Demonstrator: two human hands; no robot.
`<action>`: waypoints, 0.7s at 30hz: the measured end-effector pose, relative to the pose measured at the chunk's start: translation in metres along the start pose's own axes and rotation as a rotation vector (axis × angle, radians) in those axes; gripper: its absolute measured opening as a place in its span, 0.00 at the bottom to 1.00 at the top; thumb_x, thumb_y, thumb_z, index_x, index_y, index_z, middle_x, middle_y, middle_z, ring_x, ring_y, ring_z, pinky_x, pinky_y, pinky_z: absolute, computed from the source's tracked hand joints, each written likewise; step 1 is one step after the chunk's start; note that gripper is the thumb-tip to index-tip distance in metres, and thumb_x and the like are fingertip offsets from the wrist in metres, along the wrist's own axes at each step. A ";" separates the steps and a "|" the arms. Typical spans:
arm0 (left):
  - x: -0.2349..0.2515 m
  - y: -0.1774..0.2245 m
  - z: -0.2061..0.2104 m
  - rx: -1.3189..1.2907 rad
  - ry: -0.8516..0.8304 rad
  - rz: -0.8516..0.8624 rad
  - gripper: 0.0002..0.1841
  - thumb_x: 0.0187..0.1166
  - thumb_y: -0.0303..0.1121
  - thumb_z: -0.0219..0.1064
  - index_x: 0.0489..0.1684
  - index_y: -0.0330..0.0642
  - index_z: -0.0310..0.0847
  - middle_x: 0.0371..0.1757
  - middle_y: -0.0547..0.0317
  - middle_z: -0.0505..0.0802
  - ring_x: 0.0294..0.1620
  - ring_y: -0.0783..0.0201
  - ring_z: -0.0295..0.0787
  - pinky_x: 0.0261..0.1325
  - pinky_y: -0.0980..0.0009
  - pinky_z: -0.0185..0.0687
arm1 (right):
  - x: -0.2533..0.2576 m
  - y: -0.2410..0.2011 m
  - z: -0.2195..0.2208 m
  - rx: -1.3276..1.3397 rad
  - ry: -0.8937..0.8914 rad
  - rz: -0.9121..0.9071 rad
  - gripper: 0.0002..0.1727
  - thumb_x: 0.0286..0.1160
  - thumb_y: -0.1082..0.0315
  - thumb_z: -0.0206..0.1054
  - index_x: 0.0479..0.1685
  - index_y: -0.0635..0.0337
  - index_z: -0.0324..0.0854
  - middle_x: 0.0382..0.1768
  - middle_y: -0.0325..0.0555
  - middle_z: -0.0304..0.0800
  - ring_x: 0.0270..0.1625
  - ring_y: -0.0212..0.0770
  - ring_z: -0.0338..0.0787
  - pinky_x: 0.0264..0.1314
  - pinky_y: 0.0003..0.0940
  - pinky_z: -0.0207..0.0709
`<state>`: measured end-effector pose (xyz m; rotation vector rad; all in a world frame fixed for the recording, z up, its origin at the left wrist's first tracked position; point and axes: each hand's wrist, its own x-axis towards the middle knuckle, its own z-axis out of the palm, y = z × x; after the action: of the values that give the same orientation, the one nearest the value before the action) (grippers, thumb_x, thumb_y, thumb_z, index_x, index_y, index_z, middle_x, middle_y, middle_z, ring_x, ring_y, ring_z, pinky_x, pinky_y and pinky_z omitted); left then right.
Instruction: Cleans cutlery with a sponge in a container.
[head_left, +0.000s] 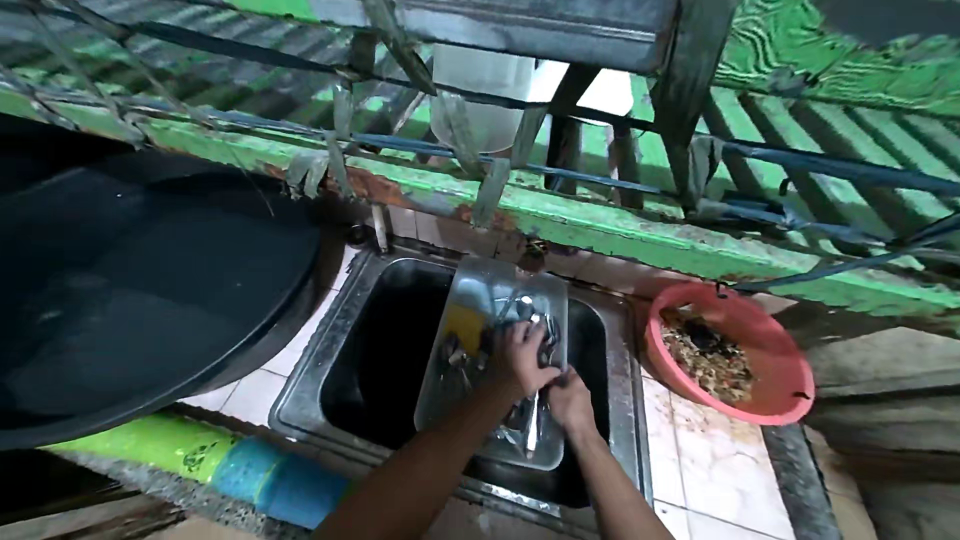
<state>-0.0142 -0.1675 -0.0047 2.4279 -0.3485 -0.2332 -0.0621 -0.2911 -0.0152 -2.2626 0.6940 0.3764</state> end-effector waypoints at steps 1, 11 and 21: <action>-0.010 -0.014 0.001 0.064 0.047 -0.035 0.50 0.60 0.61 0.83 0.87 0.53 0.70 0.85 0.44 0.75 0.84 0.42 0.70 0.84 0.38 0.64 | 0.000 0.000 -0.001 0.007 -0.008 0.012 0.25 0.84 0.65 0.62 0.80 0.57 0.73 0.60 0.63 0.90 0.64 0.61 0.89 0.68 0.64 0.80; 0.020 -0.071 0.017 0.335 -0.065 -0.096 0.58 0.70 0.75 0.64 0.93 0.38 0.55 0.92 0.37 0.63 0.95 0.40 0.50 0.94 0.37 0.39 | 0.000 -0.009 0.001 -0.080 -0.011 0.034 0.29 0.81 0.65 0.63 0.82 0.57 0.70 0.59 0.65 0.90 0.63 0.64 0.90 0.66 0.66 0.80; 0.026 -0.048 -0.083 0.025 -0.109 -0.145 0.18 0.93 0.39 0.53 0.65 0.40 0.85 0.61 0.41 0.92 0.66 0.43 0.89 0.72 0.42 0.80 | 0.004 -0.004 0.003 0.009 0.014 0.010 0.28 0.79 0.65 0.66 0.80 0.55 0.73 0.58 0.63 0.91 0.62 0.63 0.90 0.66 0.66 0.80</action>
<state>0.0408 -0.0910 0.0258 2.4733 -0.2240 -0.4284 -0.0570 -0.2881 -0.0174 -2.2560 0.7133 0.3621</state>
